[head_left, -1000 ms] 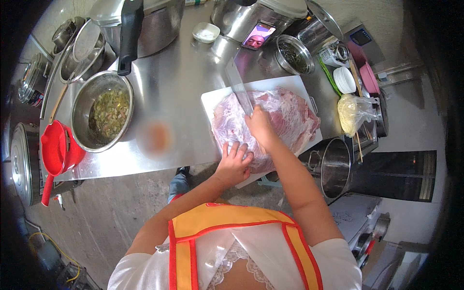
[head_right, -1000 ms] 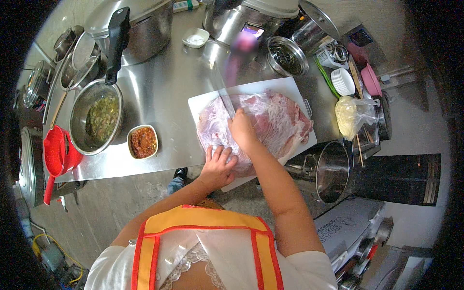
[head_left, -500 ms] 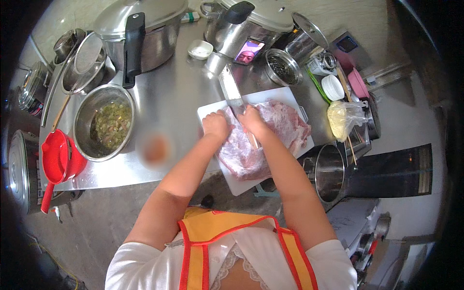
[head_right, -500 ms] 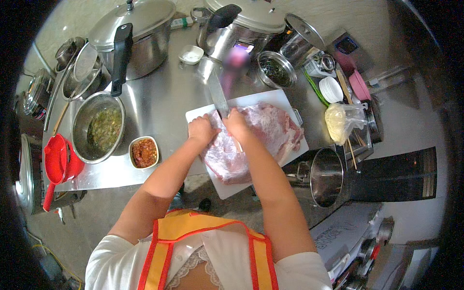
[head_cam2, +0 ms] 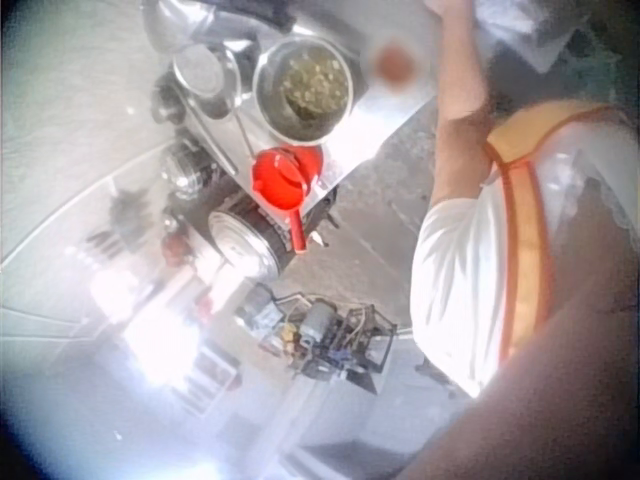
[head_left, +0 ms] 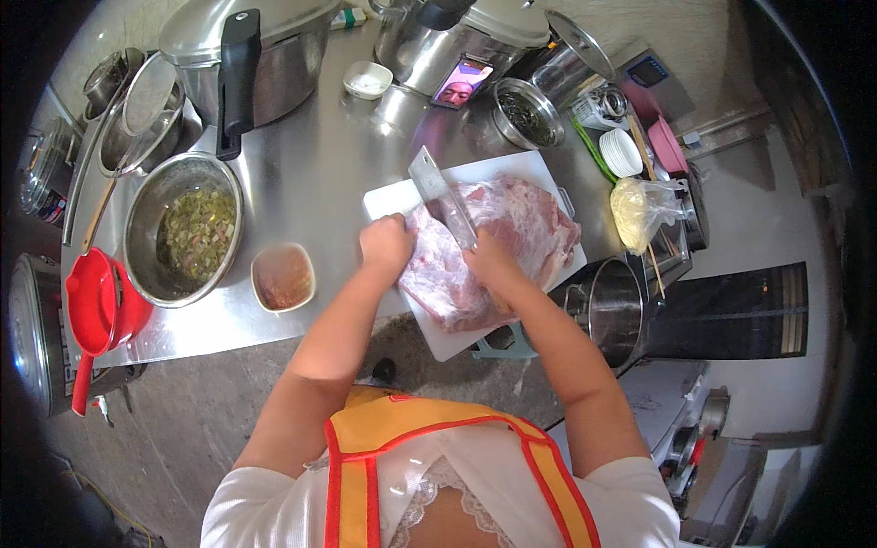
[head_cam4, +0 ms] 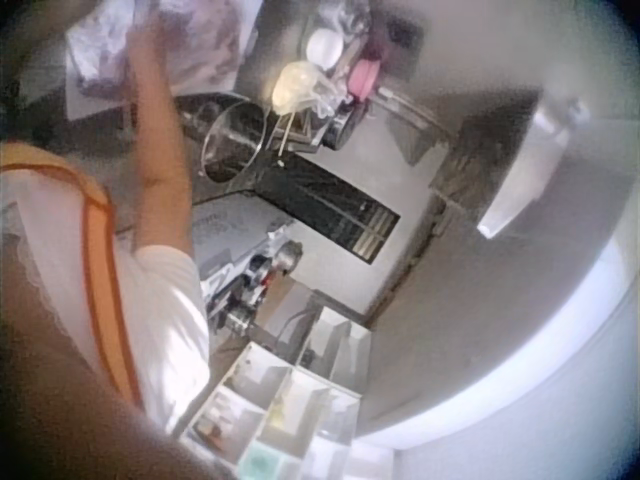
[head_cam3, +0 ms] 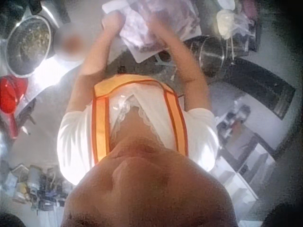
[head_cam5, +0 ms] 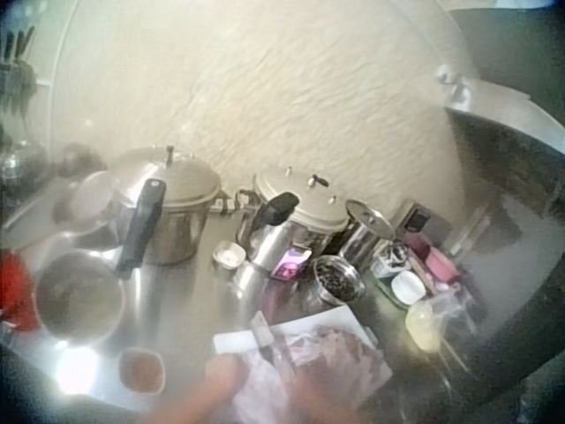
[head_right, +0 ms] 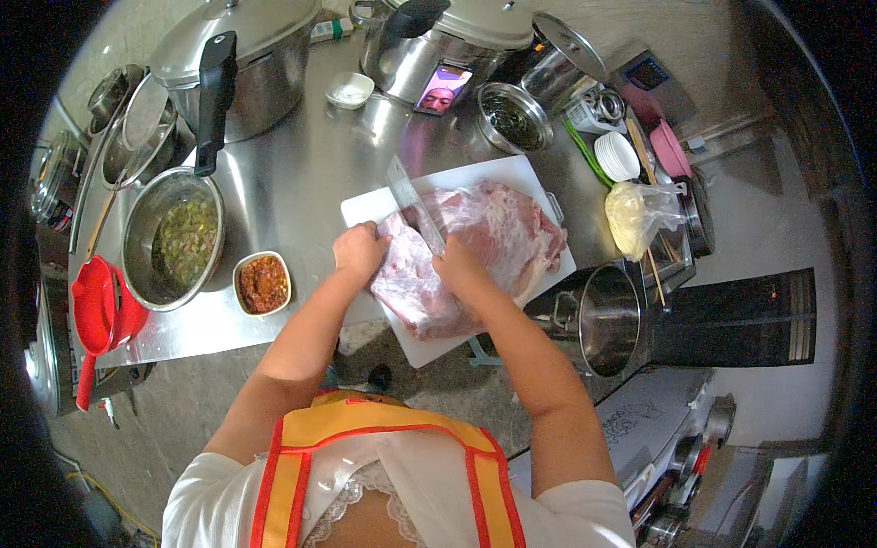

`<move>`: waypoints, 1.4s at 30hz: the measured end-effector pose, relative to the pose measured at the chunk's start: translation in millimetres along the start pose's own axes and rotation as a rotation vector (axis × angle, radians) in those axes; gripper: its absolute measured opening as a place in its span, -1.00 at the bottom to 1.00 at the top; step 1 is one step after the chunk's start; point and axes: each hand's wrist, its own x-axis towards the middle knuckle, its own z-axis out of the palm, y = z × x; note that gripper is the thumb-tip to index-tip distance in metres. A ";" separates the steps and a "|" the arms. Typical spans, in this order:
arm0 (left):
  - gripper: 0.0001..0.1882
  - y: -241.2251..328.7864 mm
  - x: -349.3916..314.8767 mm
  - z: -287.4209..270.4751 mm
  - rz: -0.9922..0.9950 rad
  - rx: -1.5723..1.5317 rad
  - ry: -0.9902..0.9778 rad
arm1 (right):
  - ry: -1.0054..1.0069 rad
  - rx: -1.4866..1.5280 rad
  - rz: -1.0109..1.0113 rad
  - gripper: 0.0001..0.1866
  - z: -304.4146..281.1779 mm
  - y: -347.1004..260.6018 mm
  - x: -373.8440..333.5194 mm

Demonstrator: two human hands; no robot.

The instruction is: The person fills a red scoop with water from a sink and pours it into a large metal pot. They then move the pot to a counter and begin cutting a large piece of raw meat on a cutting board using a cleaver, separating it into smaller portions.

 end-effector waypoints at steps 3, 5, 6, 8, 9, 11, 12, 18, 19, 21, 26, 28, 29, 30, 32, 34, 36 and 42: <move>-0.75 -1.3 -7.7 9.0 0.047 0.015 0.057 | 0.096 -0.038 -0.039 -0.67 5.8 -19.3 18.2; -0.75 -3.0 -9.5 12.9 0.044 0.016 0.069 | 0.114 -0.027 -0.057 -0.67 9.1 -30.1 37.6; -0.76 -2.3 -9.7 12.5 0.047 0.019 0.081 | 0.102 -0.007 -0.065 -0.66 7.0 -35.4 46.9; -0.76 -2.6 -7.4 9.3 0.001 0.020 0.049 | 0.136 -0.029 -0.138 -0.67 7.3 -31.8 48.8; -0.77 -3.1 -6.4 6.8 -0.020 0.020 0.034 | 0.181 -0.072 -0.202 -0.68 9.0 -21.6 46.4; -0.74 -4.4 -6.3 1.1 -0.033 0.001 0.046 | 0.127 -0.034 -0.142 -0.69 -0.6 -16.9 29.4; -0.73 -7.6 -7.6 -0.4 -0.053 -0.011 0.054 | 0.017 0.044 -0.022 -0.70 -13.9 -27.6 11.2; -0.73 -10.0 -23.6 3.3 0.076 0.066 0.070 | 0.043 -0.076 -0.038 -0.66 0.6 -28.1 15.5; -0.73 -12.3 -28.1 1.6 0.073 0.051 0.093 | 0.070 -0.108 -0.067 -0.64 0.1 -39.6 23.7; -0.73 -15.3 -41.7 -3.6 0.088 0.014 0.124 | 0.156 -0.159 -0.117 -0.66 4.8 -30.5 38.4; -0.71 -17.8 -40.4 -9.8 -0.090 -0.046 0.121 | 0.093 0.379 0.053 -0.67 -26.5 -43.0 13.2; -0.76 -22.2 -36.2 -9.3 -0.137 -0.033 0.089 | 0.156 0.450 0.013 -0.69 -40.5 -36.9 -3.9; -0.78 -20.0 -38.1 -7.7 -0.157 -0.029 0.060 | 0.190 0.483 0.006 -0.69 -48.3 -27.6 -18.4; -0.75 -16.7 -39.0 -8.0 -0.127 -0.004 0.113 | 0.208 0.416 -0.026 -0.69 -56.7 -19.7 -31.0; -0.66 -4.3 -43.3 -10.7 -0.054 0.040 0.217 | 0.256 0.277 -0.082 -0.67 -74.2 1.7 -64.3; -0.59 16.1 -59.3 -7.3 0.185 0.065 0.237 | 0.191 0.280 -0.089 -0.68 -77.1 25.0 -96.0; -0.53 40.7 -80.9 -1.1 0.390 0.081 0.173 | 0.139 0.249 -0.063 -0.69 -77.0 35.8 -127.3; -0.46 42.8 -123.6 10.8 0.522 0.268 -0.038 | 0.034 0.168 0.026 -0.73 -72.4 43.2 -177.9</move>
